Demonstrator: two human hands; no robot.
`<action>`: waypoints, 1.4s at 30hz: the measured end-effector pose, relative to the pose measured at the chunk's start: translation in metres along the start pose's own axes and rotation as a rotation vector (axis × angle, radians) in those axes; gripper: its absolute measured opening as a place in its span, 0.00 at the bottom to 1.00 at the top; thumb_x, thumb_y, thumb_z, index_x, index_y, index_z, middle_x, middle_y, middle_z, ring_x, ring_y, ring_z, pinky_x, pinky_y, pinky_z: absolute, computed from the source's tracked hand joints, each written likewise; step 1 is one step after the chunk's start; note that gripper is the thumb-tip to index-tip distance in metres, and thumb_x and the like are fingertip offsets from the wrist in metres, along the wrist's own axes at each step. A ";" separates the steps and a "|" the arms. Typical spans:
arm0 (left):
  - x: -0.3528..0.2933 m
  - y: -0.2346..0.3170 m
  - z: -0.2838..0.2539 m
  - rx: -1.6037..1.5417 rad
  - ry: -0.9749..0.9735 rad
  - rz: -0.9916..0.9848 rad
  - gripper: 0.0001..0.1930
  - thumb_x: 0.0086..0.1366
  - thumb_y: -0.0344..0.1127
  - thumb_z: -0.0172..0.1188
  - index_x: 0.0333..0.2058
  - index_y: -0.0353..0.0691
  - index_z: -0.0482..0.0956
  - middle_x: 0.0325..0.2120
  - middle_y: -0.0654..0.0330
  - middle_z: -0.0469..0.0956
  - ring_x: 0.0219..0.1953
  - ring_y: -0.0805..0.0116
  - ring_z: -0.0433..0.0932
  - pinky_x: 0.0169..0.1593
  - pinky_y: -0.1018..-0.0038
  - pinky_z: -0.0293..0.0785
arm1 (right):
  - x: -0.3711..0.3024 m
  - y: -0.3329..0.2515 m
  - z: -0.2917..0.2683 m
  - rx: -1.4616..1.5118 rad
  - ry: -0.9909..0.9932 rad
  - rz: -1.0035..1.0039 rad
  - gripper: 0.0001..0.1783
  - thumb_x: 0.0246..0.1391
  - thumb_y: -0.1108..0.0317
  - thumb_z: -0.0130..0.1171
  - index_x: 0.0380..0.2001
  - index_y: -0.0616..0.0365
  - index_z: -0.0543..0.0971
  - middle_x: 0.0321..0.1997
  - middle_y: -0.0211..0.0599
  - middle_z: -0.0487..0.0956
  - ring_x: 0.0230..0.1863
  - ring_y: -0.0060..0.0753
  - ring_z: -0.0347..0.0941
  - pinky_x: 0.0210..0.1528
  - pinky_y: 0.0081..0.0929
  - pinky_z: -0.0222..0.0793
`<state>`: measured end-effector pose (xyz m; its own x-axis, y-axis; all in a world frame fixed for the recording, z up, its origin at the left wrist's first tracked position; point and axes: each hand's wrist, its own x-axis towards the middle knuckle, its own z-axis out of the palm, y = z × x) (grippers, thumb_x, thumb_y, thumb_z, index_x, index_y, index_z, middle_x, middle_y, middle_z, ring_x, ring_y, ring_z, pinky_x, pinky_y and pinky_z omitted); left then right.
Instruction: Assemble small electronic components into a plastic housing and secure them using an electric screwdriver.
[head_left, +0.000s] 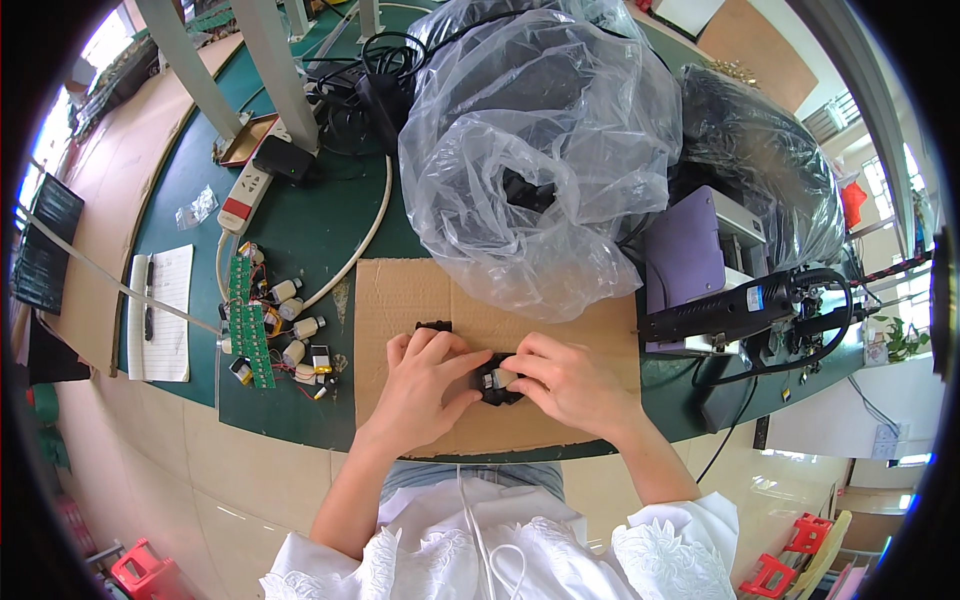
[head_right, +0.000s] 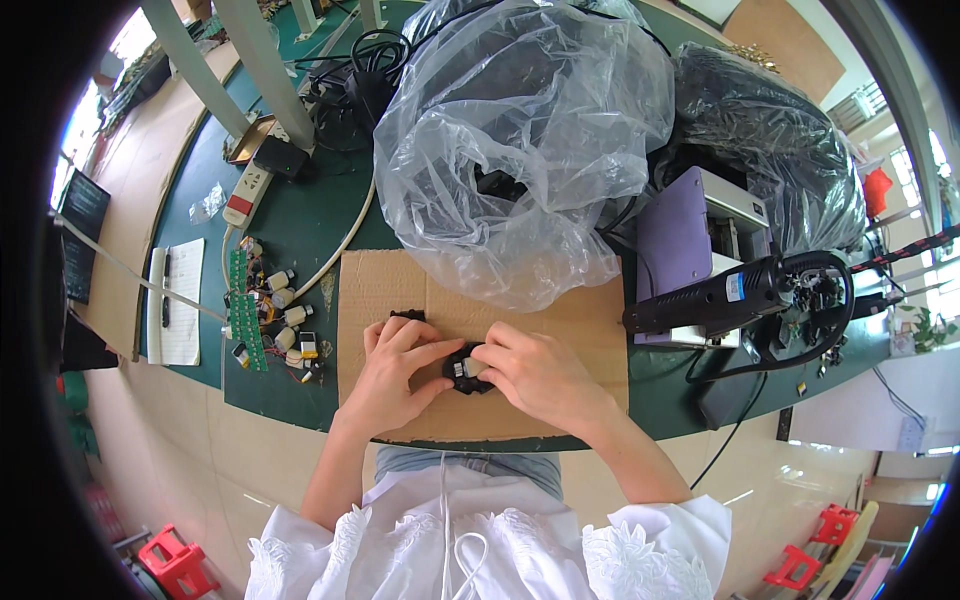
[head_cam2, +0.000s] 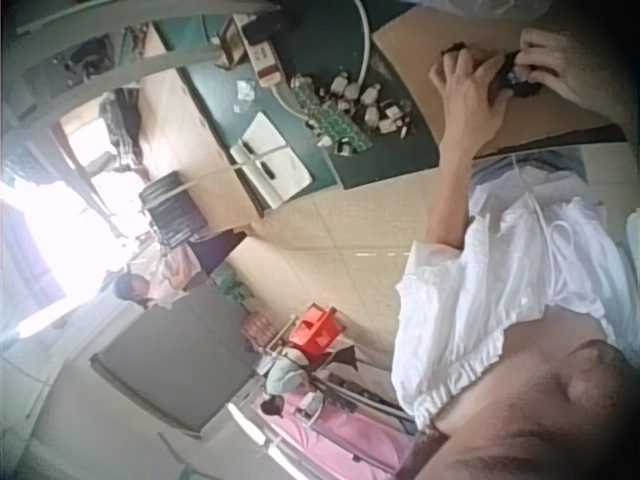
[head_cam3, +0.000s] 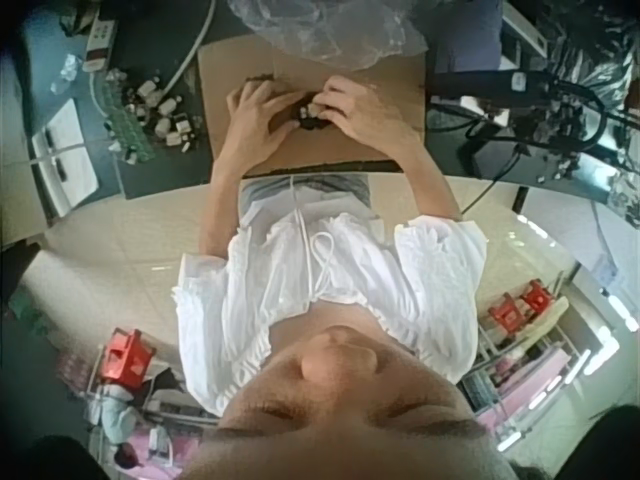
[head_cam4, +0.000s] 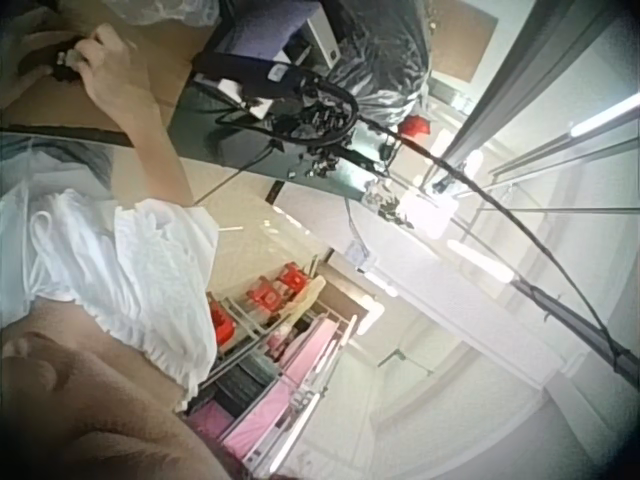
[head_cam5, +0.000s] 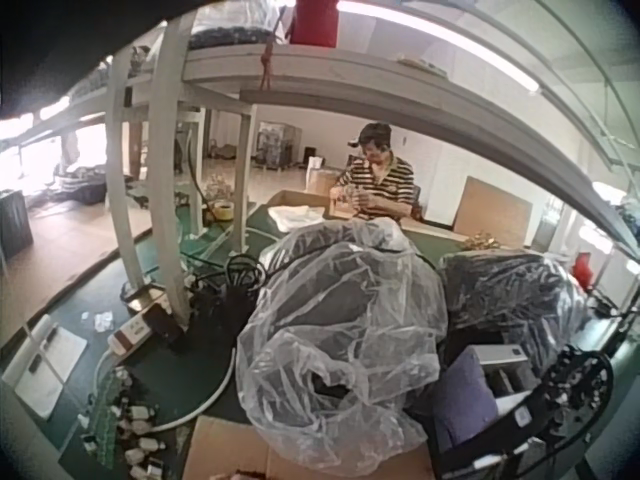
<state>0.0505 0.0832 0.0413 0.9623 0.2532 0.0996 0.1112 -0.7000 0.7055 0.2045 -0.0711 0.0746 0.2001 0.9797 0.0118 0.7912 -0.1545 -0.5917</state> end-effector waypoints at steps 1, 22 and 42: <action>0.000 0.000 0.000 -0.001 0.001 -0.001 0.22 0.49 0.34 0.68 0.46 0.47 0.79 0.38 0.62 0.72 0.47 0.61 0.67 0.54 0.60 0.54 | -0.001 0.001 0.002 0.000 -0.001 -0.001 0.07 0.50 0.68 0.59 0.34 0.55 0.77 0.32 0.33 0.71 0.32 0.40 0.74 0.34 0.36 0.70; 0.002 0.024 0.023 0.049 0.146 -0.102 0.17 0.52 0.38 0.66 0.40 0.40 0.78 0.36 0.59 0.75 0.45 0.58 0.68 0.49 0.63 0.58 | -0.009 0.007 0.000 0.212 0.023 0.145 0.15 0.43 0.68 0.68 0.37 0.57 0.81 0.33 0.32 0.76 0.34 0.30 0.74 0.37 0.26 0.71; 0.000 0.021 0.018 -0.965 0.096 -0.274 0.12 0.61 0.22 0.59 0.44 0.29 0.73 0.37 0.56 0.78 0.40 0.73 0.77 0.42 0.77 0.76 | -0.018 0.009 0.026 0.973 0.115 0.365 0.14 0.50 0.69 0.66 0.39 0.62 0.79 0.30 0.29 0.80 0.30 0.15 0.75 0.35 0.17 0.70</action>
<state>0.0568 0.0564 0.0437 0.9049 0.4068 -0.1252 0.0360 0.2201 0.9748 0.1928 -0.0869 0.0481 0.4278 0.8682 -0.2515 -0.1247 -0.2189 -0.9677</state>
